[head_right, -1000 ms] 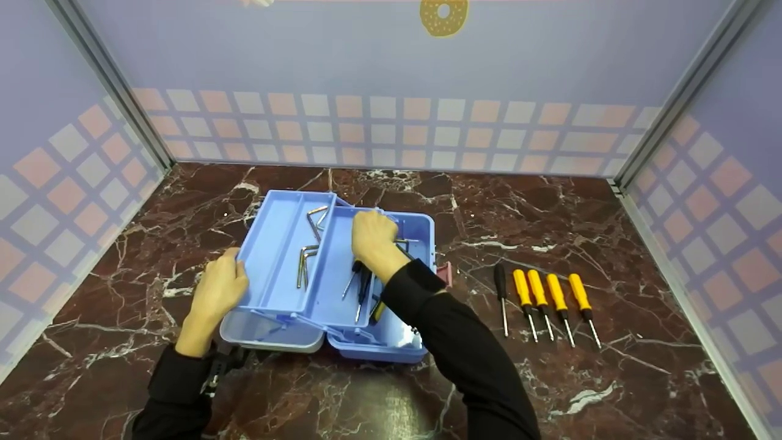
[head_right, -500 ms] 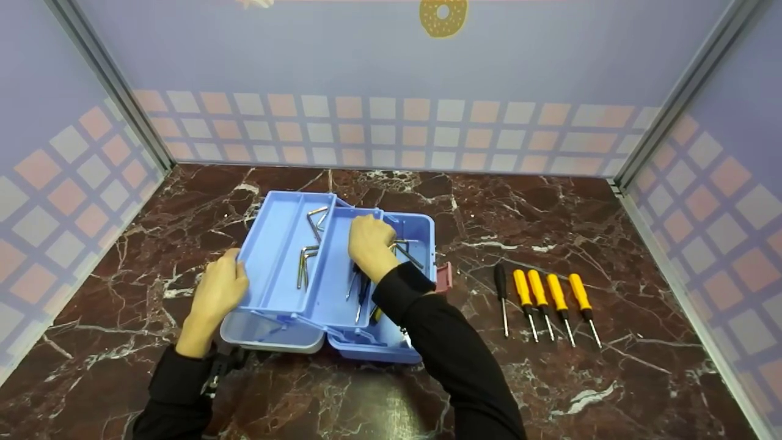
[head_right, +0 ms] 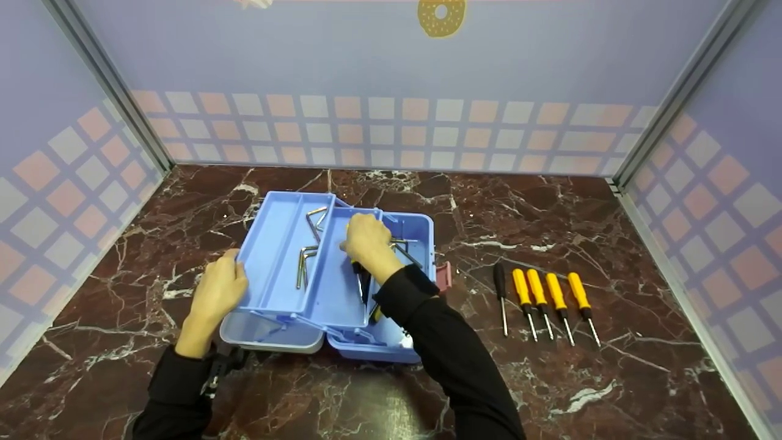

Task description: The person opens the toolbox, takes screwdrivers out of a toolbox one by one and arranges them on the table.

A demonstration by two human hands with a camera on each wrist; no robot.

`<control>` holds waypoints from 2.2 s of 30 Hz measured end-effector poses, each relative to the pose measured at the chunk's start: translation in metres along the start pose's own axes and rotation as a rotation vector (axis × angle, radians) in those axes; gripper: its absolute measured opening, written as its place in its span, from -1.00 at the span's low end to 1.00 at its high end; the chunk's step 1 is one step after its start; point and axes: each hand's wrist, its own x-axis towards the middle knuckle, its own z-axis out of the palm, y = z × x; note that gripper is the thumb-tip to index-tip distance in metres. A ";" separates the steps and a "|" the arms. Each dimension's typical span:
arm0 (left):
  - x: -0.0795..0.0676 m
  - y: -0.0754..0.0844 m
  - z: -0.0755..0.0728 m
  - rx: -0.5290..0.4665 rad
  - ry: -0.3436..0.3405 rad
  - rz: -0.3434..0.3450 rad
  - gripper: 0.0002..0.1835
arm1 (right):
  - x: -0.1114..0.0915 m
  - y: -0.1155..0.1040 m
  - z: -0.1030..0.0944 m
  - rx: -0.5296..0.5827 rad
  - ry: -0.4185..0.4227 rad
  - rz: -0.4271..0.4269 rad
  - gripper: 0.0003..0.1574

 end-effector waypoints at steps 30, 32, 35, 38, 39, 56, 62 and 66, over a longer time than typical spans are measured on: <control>0.000 0.000 0.000 -0.003 -0.001 0.008 -0.75 | -0.032 0.071 -0.083 0.212 0.176 -0.040 -0.72; 0.000 0.000 -0.001 -0.004 -0.002 0.003 -0.74 | -0.034 0.082 -0.087 0.190 0.190 -0.025 -0.71; 0.000 0.000 -0.002 -0.008 -0.002 0.005 -0.73 | -0.036 0.098 -0.090 0.158 0.213 0.002 -0.70; 0.001 -0.001 -0.002 -0.007 0.000 0.007 -0.75 | -0.036 0.117 -0.087 0.118 0.235 0.029 -0.69; 0.001 -0.001 -0.002 -0.007 0.002 0.007 -0.75 | -0.036 0.123 -0.085 0.102 0.237 0.044 -0.69; -0.001 -0.001 0.000 -0.004 0.007 0.012 -0.73 | -0.037 0.190 -0.032 0.049 0.009 0.220 -0.68; -0.001 -0.001 0.001 -0.010 0.014 0.018 -0.73 | -0.034 0.197 -0.014 0.021 -0.058 0.265 -0.65; -0.001 -0.001 0.002 -0.008 0.018 0.012 -0.70 | -0.034 0.201 -0.005 -0.001 -0.070 0.247 -0.69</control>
